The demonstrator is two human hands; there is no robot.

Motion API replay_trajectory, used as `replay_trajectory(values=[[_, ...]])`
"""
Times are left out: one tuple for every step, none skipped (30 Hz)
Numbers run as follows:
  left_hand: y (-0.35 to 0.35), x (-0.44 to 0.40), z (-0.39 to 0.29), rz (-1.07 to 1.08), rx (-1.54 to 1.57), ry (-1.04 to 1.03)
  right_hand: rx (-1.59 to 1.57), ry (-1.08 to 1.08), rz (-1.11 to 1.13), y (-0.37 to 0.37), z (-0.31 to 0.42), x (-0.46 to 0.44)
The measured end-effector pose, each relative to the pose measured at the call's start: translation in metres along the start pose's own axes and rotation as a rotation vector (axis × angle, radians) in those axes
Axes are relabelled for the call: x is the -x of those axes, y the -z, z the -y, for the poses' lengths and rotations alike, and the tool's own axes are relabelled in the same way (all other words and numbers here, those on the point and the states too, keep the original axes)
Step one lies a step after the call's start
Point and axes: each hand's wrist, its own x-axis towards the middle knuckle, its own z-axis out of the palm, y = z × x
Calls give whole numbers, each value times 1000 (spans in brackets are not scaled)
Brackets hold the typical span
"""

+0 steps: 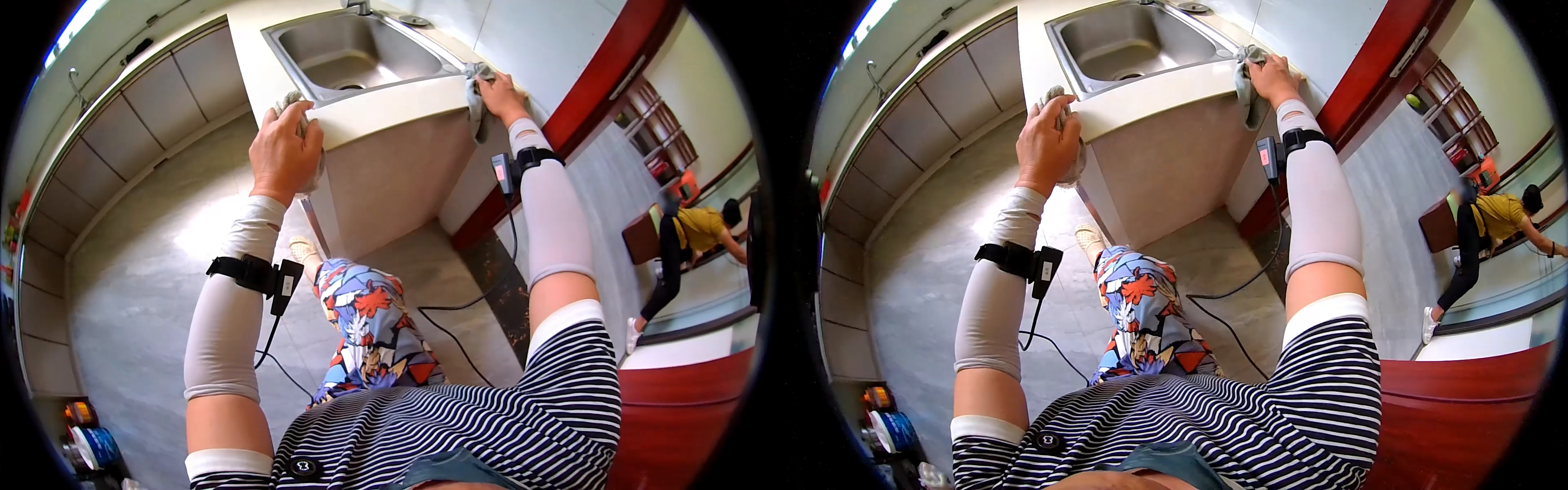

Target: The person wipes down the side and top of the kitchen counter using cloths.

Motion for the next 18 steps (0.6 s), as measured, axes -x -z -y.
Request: replay_trajectory(values=[[0, 0, 1, -2, 3, 4, -17, 7, -21, -2, 0, -1], [0, 0, 1, -14, 18, -11, -35, 12, -41, -4, -2, -2], [0, 0, 1, -25, 33, -27, -33, 11, -40, -3, 3, 2], [-1, 0, 0, -23, 36, -27, 9, 2, -63, -3, 9, 8], [-1, 0, -1, -34, 26, -29, 51, -6, -88, -4, 16, 13], [-1, 0, -1, -44, 17, -30, 52, 36, -111, -1, 26, 23], [-1, 1, -1, -41, 23, -30, 44, 96, -116, -1, 37, 33], [-1, 1, -1, -37, 10, -20, 37, 156, -123, -1, 49, 42], [-1, 0, -1, -35, -3, -11, -5, 200, -134, 2, 66, 56], [-1, 0, -1, -36, 4, -11, -47, 244, -144, 3, 85, 71], [-2, 0, 1, -64, -4, -38, -62, 307, -145, 3, 103, 83], [-2, 0, 2, -92, -13, -65, -79, 370, -145, 2, 121, 94], [-3, 0, 2, -95, -13, -66, -99, 426, -164, 2, 140, 106], [-3, 0, 2, -107, 22, -66, -121, 481, -180, 2, 158, 119], [-3, 0, 2, -120, 56, -67, -169, 509, -133, 4, 176, 131], [-2, 0, 3, -121, 52, -67, -218, 537, -85, 9, 192, 143], [-2, 0, 3, -128, 49, -83, -232, 612, -18, 26, 207, 157], [-2, 0, 3, -136, 47, -100, -245, 687, 49, 38, 220, 166]])
